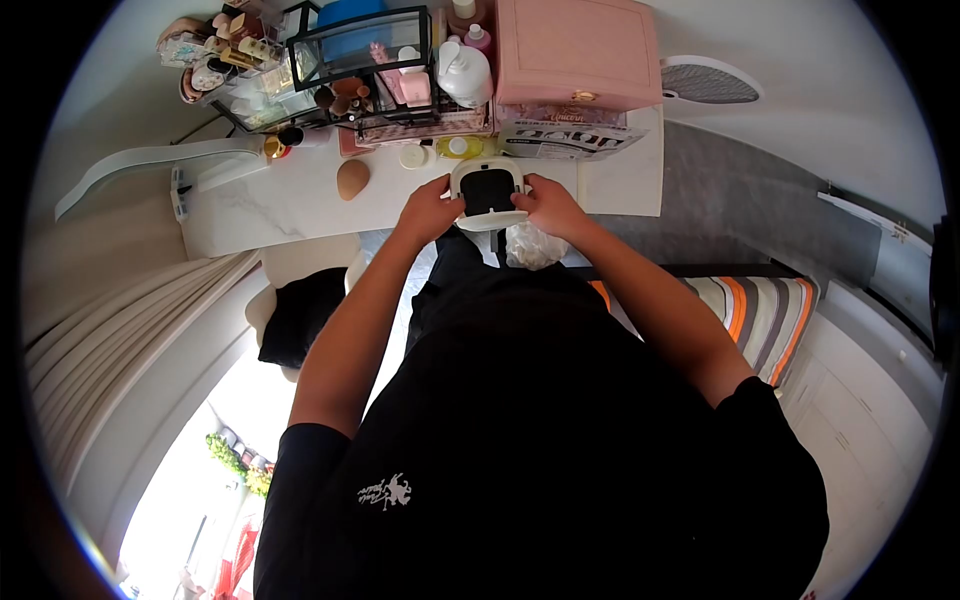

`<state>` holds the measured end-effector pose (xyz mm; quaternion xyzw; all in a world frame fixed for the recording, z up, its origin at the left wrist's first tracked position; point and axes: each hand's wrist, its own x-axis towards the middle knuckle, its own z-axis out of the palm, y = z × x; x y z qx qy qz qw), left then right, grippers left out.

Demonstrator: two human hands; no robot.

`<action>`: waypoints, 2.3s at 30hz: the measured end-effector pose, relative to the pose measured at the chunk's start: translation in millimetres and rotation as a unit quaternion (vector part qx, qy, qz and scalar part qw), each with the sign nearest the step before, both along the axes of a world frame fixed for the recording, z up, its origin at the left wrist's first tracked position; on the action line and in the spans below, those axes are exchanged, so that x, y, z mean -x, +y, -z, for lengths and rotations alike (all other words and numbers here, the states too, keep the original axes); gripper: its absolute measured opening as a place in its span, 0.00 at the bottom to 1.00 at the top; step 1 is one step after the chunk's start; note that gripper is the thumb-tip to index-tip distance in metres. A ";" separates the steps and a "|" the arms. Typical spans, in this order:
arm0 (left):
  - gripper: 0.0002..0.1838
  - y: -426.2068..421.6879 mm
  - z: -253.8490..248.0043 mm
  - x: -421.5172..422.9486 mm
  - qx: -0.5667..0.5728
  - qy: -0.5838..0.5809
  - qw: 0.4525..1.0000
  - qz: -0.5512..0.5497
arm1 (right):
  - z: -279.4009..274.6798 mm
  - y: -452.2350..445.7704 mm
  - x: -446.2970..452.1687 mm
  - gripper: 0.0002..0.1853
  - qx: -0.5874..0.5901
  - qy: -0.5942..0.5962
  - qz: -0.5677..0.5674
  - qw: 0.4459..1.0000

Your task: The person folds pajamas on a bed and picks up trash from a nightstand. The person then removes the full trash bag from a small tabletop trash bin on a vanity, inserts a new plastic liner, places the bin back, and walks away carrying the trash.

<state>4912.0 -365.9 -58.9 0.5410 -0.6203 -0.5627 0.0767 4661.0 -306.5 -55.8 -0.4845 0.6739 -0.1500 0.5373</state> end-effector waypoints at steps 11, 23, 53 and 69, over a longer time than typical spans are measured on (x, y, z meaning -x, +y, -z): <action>0.27 1.4 -16.6 11.7 -0.004 -0.063 0.998 -0.011 | -3.5 -2.3 0.4 0.26 0.010 0.030 -0.030 0.999; 0.32 12.0 -30.8 13.7 -0.050 -0.039 0.995 -0.077 | -20.0 0.9 -2.9 0.24 0.048 0.058 -0.012 0.997; 0.29 20.8 -50.7 19.6 0.067 -0.150 0.984 -0.068 | -36.5 15.0 -14.7 0.28 0.043 0.096 -0.004 0.994; 0.31 -15.9 -42.0 47.9 0.003 -0.364 0.926 0.104 | -38.7 4.2 -22.3 0.25 0.028 0.166 -0.055 0.984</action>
